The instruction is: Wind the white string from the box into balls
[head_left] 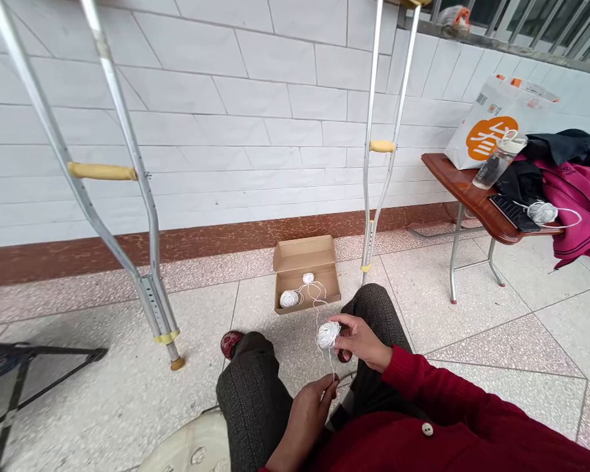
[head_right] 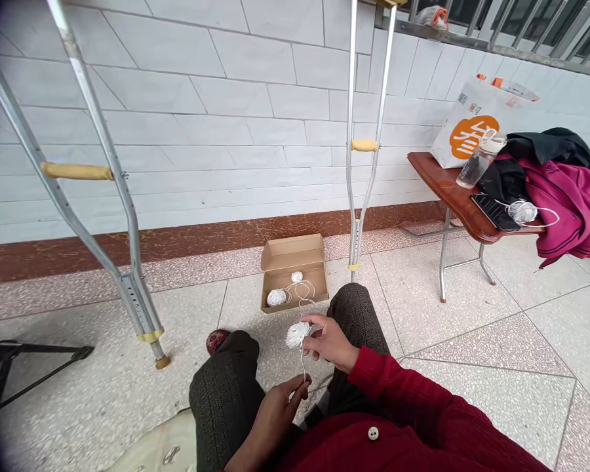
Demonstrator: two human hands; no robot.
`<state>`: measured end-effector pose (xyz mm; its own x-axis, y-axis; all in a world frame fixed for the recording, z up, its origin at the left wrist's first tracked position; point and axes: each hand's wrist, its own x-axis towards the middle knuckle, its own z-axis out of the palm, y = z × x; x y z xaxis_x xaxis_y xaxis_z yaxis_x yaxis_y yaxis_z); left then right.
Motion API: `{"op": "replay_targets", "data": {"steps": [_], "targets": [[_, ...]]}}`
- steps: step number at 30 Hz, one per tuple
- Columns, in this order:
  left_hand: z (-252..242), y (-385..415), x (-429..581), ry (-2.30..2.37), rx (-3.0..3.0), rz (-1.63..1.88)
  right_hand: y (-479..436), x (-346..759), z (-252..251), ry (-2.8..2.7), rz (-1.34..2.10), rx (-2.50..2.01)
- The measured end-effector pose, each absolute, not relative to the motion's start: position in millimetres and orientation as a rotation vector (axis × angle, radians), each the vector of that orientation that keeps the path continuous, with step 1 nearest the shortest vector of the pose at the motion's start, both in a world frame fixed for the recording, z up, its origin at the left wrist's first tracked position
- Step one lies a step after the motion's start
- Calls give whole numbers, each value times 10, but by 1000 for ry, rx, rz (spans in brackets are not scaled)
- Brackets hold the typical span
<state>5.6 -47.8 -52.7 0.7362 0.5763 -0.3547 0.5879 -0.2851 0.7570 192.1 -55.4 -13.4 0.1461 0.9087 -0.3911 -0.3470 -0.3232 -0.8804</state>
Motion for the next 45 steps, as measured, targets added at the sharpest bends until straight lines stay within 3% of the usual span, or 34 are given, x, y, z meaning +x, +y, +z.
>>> {"op": "replay_targets", "data": {"steps": [21,45], "targets": [[-581,-370,160,925,1799,100,-292,1920,-343,-514,1372,-1212],[-451,-460,138,938,1866,202,-291,2110,253,-505,1139,-1039]]}}
